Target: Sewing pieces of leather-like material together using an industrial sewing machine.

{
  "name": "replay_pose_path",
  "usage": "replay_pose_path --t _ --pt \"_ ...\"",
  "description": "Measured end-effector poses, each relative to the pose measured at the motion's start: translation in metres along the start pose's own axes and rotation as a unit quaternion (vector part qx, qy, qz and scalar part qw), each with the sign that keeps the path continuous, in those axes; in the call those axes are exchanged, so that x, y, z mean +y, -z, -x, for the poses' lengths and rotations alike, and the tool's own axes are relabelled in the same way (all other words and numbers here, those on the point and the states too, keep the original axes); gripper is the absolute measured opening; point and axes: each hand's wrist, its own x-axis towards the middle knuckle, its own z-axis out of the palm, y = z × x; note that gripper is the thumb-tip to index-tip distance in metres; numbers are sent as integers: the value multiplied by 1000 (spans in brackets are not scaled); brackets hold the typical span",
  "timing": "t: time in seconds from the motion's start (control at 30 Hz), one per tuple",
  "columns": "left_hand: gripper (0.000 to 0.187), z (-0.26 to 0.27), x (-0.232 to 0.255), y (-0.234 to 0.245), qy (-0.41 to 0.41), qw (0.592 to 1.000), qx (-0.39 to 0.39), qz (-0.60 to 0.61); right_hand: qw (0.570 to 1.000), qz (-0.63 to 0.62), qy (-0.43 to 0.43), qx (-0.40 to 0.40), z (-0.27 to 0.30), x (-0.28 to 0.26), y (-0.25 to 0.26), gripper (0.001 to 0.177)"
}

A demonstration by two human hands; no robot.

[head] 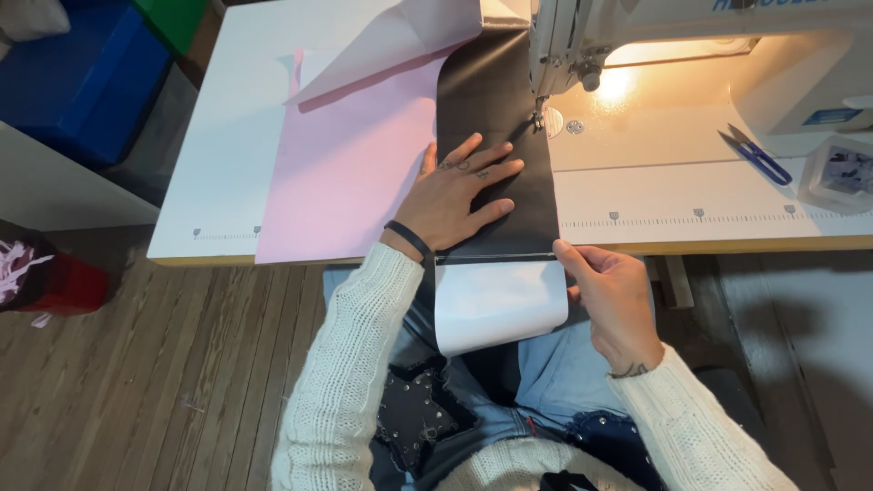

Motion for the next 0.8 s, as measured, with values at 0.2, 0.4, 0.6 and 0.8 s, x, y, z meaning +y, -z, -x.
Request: replay_pose_path --t 0.2,0.4,0.6,0.8 --pt "57 -1 -3 -3 -2 1000 -1 -2 1000 -3 23 17 0 1 -2 26" --pt "58 0 -2 -3 4 1000 -6 -2 999 46 9 -12 29 -10 -1 24" --pt "57 -1 5 3 17 999 -25 -14 998 22 -24 -56 21 20 19 23" --pt "55 -1 9 6 32 999 -31 -6 998 25 6 -61 20 19 22 23"
